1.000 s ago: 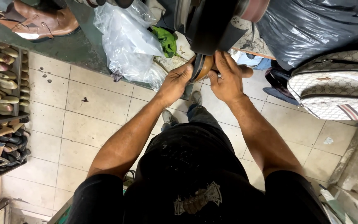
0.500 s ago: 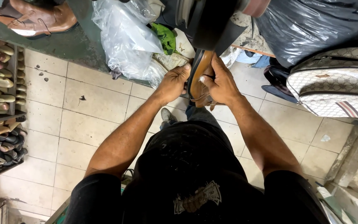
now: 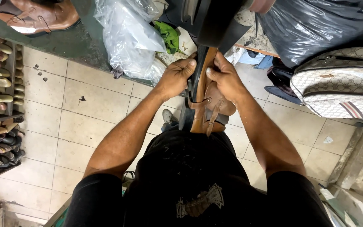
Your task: Sanding the edges of a boot sole using a belt sander
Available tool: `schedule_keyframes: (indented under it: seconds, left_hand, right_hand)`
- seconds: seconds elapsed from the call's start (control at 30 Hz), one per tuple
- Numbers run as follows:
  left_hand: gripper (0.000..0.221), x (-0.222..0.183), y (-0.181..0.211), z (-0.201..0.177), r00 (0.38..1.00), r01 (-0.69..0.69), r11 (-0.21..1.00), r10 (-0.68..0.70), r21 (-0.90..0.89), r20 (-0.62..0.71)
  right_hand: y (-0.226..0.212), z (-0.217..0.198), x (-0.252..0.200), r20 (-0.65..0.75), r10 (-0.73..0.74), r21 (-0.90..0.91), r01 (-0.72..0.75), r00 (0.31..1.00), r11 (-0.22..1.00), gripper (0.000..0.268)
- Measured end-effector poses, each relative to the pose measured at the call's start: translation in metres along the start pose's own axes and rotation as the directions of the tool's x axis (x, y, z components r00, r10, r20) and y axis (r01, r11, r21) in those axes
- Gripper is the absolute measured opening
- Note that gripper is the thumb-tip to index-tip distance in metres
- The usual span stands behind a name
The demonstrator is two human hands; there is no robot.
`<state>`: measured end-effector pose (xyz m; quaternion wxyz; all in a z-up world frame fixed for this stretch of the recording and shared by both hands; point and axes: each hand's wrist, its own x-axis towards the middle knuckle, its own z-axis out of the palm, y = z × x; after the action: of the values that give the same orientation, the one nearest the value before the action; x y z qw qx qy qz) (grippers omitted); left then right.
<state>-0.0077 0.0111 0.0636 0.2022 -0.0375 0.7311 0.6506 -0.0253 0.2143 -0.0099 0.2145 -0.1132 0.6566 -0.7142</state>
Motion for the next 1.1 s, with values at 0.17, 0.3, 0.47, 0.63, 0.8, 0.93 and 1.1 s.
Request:
schedule_keyframes:
  seconds: [0.17,0.3,0.47,0.63,0.8,0.93,1.1]
  left_hand:
    - [0.047,0.009,0.0,-0.001,0.994,-0.086,0.994,0.09,0.073,-0.063]
    - [0.047,0.014,-0.002,0.003,0.992,-0.065,0.979,0.085,0.191,-0.098]
    - [0.06,0.015,0.013,0.013,0.979,0.09,0.996,-0.086,0.014,-0.187]
    - [0.054,0.046,0.011,0.015,0.971,0.141,0.989,-0.128,0.05,-0.202]
    - [0.051,0.074,0.005,0.013,0.943,0.22,0.955,-0.26,-0.199,-0.206]
    - [0.061,0.072,0.016,0.012,0.925,0.342,0.939,-0.328,0.041,-0.194]
    - [0.052,0.049,-0.002,0.016,0.973,0.217,0.92,-0.176,0.327,-0.149]
  right_hand:
    - [-0.054,0.015,0.001,-0.123,0.119,0.152,-0.1,0.985,0.983,0.036]
    - [-0.075,0.017,0.007,-0.142,0.191,0.221,-0.157,0.971,0.963,0.036]
    - [-0.102,0.028,0.017,-0.228,0.35,0.336,-0.264,0.908,0.904,0.073]
    - [-0.071,0.014,0.027,-0.238,0.448,0.556,-0.257,0.862,0.79,0.041]
    - [-0.02,-0.004,0.04,-0.253,0.471,0.629,-0.226,0.845,0.743,0.036]
    - [0.005,-0.013,0.044,-0.298,0.476,0.624,-0.209,0.828,0.753,0.036]
    - [-0.043,0.013,0.015,-0.297,0.444,0.656,-0.157,0.846,0.738,0.035]
